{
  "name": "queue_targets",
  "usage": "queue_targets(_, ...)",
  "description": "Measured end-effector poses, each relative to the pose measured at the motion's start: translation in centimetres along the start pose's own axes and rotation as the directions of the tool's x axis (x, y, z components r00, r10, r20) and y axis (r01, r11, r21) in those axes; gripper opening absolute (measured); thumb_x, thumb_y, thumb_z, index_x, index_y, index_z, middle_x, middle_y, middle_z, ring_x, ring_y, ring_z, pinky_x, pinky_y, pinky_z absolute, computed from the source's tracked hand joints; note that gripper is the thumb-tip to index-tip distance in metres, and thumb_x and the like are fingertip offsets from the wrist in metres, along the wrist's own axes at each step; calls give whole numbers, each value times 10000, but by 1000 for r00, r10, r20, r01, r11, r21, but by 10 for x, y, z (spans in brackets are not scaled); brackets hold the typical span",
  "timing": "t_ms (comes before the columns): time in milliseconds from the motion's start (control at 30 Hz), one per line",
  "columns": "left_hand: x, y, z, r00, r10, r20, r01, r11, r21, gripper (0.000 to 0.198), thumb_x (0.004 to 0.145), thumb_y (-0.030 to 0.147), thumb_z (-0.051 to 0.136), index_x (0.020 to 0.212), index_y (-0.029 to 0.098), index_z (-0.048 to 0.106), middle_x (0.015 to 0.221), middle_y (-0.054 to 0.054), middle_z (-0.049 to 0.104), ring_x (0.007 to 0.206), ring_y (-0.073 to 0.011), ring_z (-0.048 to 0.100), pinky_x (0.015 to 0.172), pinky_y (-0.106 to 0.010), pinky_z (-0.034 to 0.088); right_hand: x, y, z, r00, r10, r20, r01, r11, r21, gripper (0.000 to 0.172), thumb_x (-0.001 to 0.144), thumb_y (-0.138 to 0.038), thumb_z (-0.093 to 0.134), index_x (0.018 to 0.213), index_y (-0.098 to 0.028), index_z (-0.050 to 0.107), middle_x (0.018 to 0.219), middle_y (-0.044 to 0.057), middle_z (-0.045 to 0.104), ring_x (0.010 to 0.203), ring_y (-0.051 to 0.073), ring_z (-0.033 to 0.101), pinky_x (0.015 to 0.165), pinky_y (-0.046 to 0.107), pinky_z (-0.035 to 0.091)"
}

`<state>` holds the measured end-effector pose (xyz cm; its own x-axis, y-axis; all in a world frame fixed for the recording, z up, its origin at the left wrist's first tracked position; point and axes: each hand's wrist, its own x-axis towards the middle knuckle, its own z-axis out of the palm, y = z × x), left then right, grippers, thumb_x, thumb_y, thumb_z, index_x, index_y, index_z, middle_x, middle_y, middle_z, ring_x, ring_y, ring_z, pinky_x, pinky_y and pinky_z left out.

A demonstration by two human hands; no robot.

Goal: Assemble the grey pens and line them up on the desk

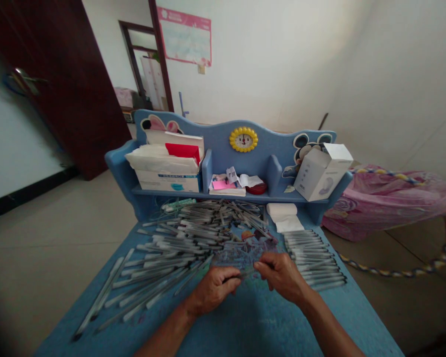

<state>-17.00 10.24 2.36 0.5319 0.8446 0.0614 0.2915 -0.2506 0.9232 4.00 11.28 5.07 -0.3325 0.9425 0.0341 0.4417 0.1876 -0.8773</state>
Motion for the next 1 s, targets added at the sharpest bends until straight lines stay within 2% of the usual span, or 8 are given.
queue_targets(100,0,0,1,1000,30,-9,-30,999,22,183,793,197,455,651,164,565,597,33,479,598,-109,465,578,-205,337,0,5,2,999,42,4,-42,999,-33,415,834,-412,489,507,-166,552,379,-43,459,310,72,451,336,180,304)
queue_targets(167,0,0,1,1000,24,-13,-24,999,23,179,798,200,452,667,164,568,599,32,479,598,-111,467,574,-207,336,0,4,0,999,39,-7,-39,998,-50,422,845,-418,471,524,-161,561,377,-41,462,328,77,461,359,185,325)
queue_targets(333,0,0,0,1000,20,-19,-19,999,38,200,807,214,446,654,167,565,587,33,471,591,-113,458,564,-208,333,-1,-4,-5,1000,-5,14,4,999,48,176,783,-340,578,794,-169,620,554,-28,564,492,116,551,468,218,423)
queue_targets(400,0,0,0,999,25,-21,-24,999,48,202,805,207,447,645,168,564,580,36,471,585,-111,461,566,-208,335,-1,-3,-3,1000,9,21,-9,1000,-20,194,800,-327,553,700,-169,604,504,-33,536,464,114,539,464,222,408)
queue_targets(500,0,-1,0,999,28,-23,-27,998,52,187,802,204,457,660,169,574,585,36,485,587,-110,470,572,-205,342,-1,0,0,999,28,-30,-33,985,-167,362,839,-381,484,549,-173,542,408,-39,471,380,101,486,433,229,371)
queue_targets(700,0,-3,2,999,12,-29,-11,999,42,189,807,202,453,675,157,581,593,34,498,596,-107,470,571,-197,343,-3,-5,0,1000,18,13,-16,992,-126,207,816,-350,510,739,-173,585,552,-30,540,494,119,558,473,219,413)
queue_targets(833,0,-2,2,999,22,-24,-20,998,61,180,797,193,462,650,156,559,588,41,470,594,-102,465,563,-196,333,-4,-6,0,997,74,-15,-75,969,-237,388,857,-404,424,565,-169,523,422,-45,445,402,101,490,454,223,381)
queue_targets(1000,0,-2,1,1000,25,-14,-24,997,71,184,800,191,449,652,154,553,583,42,458,583,-99,461,557,-196,333,-4,-6,-1,998,58,28,-53,989,-135,212,813,-345,498,716,-171,570,527,-43,498,479,108,538,469,209,400)
